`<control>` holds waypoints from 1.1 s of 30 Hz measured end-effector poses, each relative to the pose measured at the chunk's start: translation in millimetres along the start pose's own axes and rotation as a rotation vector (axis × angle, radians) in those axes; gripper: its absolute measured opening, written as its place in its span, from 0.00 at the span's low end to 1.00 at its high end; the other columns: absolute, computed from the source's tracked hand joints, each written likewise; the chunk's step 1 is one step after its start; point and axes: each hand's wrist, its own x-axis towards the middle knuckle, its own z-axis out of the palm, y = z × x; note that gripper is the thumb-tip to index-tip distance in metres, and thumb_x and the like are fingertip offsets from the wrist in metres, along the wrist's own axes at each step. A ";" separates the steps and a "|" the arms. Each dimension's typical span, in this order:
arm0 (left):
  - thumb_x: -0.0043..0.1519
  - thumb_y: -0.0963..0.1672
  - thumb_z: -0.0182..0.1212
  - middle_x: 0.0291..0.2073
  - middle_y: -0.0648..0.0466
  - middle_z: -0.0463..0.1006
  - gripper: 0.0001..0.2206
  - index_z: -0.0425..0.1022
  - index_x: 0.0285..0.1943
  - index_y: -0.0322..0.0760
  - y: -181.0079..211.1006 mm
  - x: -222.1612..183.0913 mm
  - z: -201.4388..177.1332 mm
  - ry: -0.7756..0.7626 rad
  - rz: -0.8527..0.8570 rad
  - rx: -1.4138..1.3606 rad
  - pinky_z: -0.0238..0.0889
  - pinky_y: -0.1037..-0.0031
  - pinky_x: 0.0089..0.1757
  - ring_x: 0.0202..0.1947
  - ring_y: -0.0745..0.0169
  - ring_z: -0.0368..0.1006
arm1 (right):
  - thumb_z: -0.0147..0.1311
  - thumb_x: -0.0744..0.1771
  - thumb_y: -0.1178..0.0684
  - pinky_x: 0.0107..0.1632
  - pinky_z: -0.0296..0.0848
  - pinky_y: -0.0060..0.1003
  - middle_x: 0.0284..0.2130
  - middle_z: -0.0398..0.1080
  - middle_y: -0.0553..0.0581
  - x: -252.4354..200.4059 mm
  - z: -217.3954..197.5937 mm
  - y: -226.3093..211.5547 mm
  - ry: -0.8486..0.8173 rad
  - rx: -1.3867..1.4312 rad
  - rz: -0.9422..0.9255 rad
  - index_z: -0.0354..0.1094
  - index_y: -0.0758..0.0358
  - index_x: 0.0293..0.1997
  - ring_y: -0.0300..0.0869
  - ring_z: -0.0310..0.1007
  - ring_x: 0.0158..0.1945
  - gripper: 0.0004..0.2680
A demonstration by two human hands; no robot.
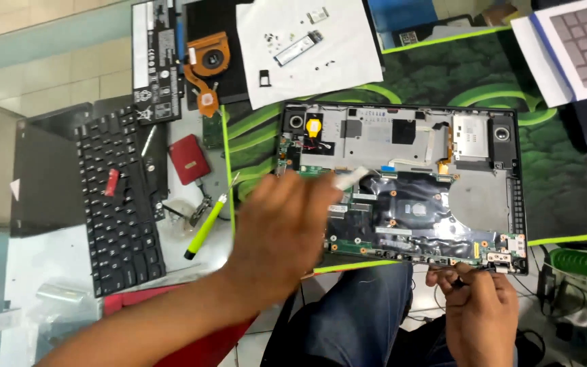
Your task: Reconnecting internal cables and fastening components with a screwdriver during a laptop repair.
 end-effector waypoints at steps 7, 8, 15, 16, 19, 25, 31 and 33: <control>0.74 0.46 0.68 0.31 0.53 0.82 0.10 0.78 0.41 0.41 -146.7 -47.9 14.8 -0.012 -0.287 0.388 0.61 0.54 0.43 0.39 0.44 0.71 | 0.43 0.75 0.59 0.44 0.70 0.48 0.33 0.65 0.73 -2.2 14.0 -11.0 -0.038 -0.006 -0.046 0.62 0.76 0.40 0.59 0.73 0.38 0.09; 0.74 0.46 0.67 0.37 0.53 0.84 0.08 0.84 0.45 0.40 -152.3 -50.3 16.0 -0.049 -0.288 0.324 0.58 0.55 0.46 0.44 0.46 0.70 | 0.43 0.73 0.60 0.45 0.73 0.46 0.32 0.67 0.71 -1.3 13.1 -9.7 -0.064 0.036 -0.075 0.64 0.74 0.38 0.58 0.73 0.37 0.08; 0.76 0.50 0.64 0.34 0.51 0.84 0.14 0.86 0.41 0.42 -130.6 -71.6 -28.5 -0.199 -0.370 0.268 0.58 0.53 0.47 0.42 0.45 0.75 | 0.42 0.73 0.61 0.47 0.79 0.41 0.34 0.71 0.70 -12.1 20.9 -24.6 -0.105 0.050 -0.079 0.64 0.71 0.42 0.53 0.76 0.38 0.06; 0.76 0.50 0.64 0.34 0.51 0.84 0.14 0.86 0.41 0.42 -125.8 -80.1 -30.0 -0.196 -0.370 0.267 0.58 0.53 0.47 0.42 0.45 0.75 | 0.42 0.73 0.61 0.47 0.79 0.41 0.34 0.71 0.70 -12.0 20.3 -24.1 -0.106 0.049 -0.081 0.64 0.71 0.42 0.53 0.76 0.38 0.06; 0.68 0.56 0.72 0.33 0.52 0.87 0.15 0.85 0.35 0.47 -116.4 -103.8 -27.0 -0.390 -0.396 0.278 0.62 0.53 0.48 0.43 0.43 0.78 | 0.42 0.71 0.62 0.47 0.80 0.42 0.36 0.75 0.73 -10.1 20.4 -22.6 -0.100 0.035 -0.094 0.65 0.71 0.39 0.54 0.77 0.38 0.06; 0.68 0.49 0.67 0.33 0.49 0.84 0.12 0.80 0.37 0.39 -107.9 -105.4 -31.2 -0.277 -0.303 0.277 0.68 0.53 0.46 0.41 0.43 0.77 | 0.44 0.73 0.61 0.48 0.82 0.42 0.34 0.71 0.70 -7.8 17.9 -21.2 -0.117 0.056 -0.106 0.64 0.70 0.38 0.52 0.76 0.39 0.07; 0.76 0.42 0.57 0.35 0.37 0.86 0.08 0.74 0.62 0.35 -127.1 -9.3 -80.5 -0.253 -0.410 -0.072 0.73 0.36 0.38 0.34 0.27 0.82 | 0.42 0.73 0.60 0.49 0.80 0.42 0.35 0.71 0.70 -15.7 23.0 -28.6 -0.099 0.036 -0.078 0.64 0.70 0.42 0.51 0.74 0.38 0.06; 0.75 0.45 0.64 0.42 0.51 0.84 0.07 0.86 0.58 0.47 -164.7 22.6 -58.0 -0.093 -0.132 0.206 0.70 0.43 0.40 0.45 0.36 0.77 | 0.42 0.72 0.60 0.49 0.80 0.43 0.34 0.71 0.71 -14.8 22.5 -27.1 -0.103 0.032 -0.087 0.64 0.72 0.42 0.53 0.76 0.38 0.06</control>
